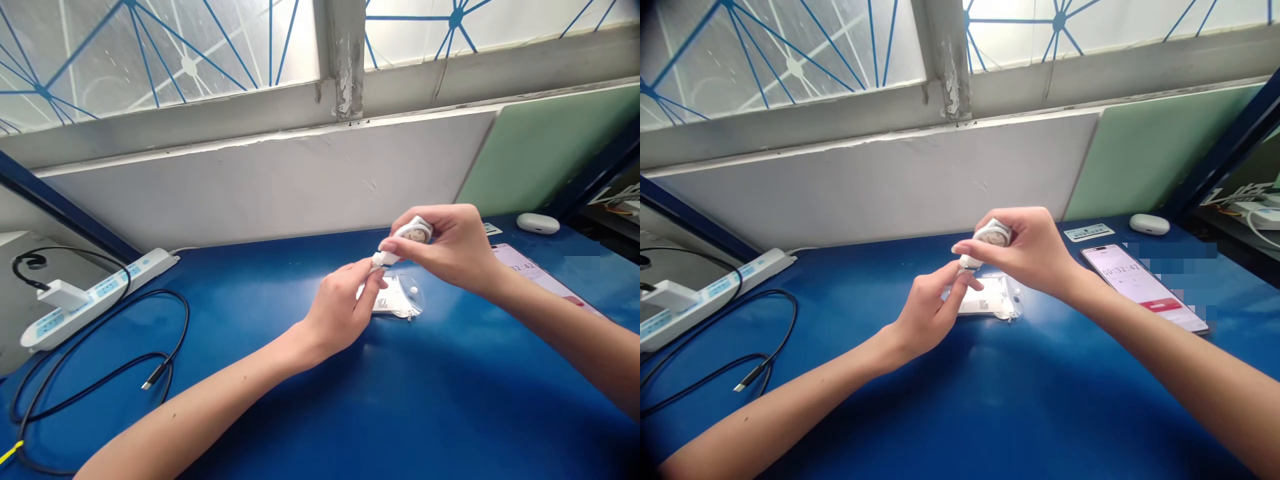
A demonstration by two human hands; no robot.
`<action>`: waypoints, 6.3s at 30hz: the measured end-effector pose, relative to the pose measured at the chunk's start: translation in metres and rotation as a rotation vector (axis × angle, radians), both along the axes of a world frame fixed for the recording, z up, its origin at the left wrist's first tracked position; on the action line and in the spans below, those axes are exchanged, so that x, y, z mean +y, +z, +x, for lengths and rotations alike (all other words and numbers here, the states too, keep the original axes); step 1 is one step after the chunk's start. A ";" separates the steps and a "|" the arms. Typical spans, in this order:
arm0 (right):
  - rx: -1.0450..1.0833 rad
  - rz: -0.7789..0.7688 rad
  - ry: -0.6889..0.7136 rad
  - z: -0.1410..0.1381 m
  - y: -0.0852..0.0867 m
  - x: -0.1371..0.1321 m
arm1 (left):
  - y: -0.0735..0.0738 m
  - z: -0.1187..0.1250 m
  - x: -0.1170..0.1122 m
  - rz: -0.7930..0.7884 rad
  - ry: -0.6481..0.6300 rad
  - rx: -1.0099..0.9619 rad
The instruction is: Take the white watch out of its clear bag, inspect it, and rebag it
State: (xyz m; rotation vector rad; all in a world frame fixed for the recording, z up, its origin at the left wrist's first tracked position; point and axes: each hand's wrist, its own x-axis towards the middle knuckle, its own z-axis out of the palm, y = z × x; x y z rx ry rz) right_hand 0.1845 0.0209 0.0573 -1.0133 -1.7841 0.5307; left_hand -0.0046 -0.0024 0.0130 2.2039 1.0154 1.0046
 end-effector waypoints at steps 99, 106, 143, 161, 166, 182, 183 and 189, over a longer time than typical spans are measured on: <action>0.644 -0.882 0.445 -0.022 -0.033 0.023 | -0.006 0.016 -0.005 -1.182 -0.270 -0.641; 0.698 -0.981 0.568 -0.021 -0.031 0.022 | -0.009 0.016 -0.007 -1.200 -0.339 -0.687; 0.955 -0.820 0.455 -0.013 -0.030 0.034 | -0.016 0.008 -0.006 -1.211 -0.422 -0.857; 0.597 -0.681 0.470 -0.018 -0.046 0.031 | -0.013 0.010 -0.004 -1.094 -0.226 -0.736; 0.553 -0.650 0.462 -0.018 -0.048 0.031 | -0.013 0.009 -0.003 -1.141 -0.257 -0.735; 0.707 -1.028 0.827 -0.013 -0.031 0.028 | -0.015 0.008 -0.001 -1.190 -0.291 -0.606; 0.719 -1.034 0.828 -0.013 -0.029 0.028 | -0.016 0.008 0.000 -1.203 -0.299 -0.601; 0.753 -1.059 0.801 -0.012 -0.029 0.027 | -0.014 0.006 0.001 -1.215 -0.320 -0.583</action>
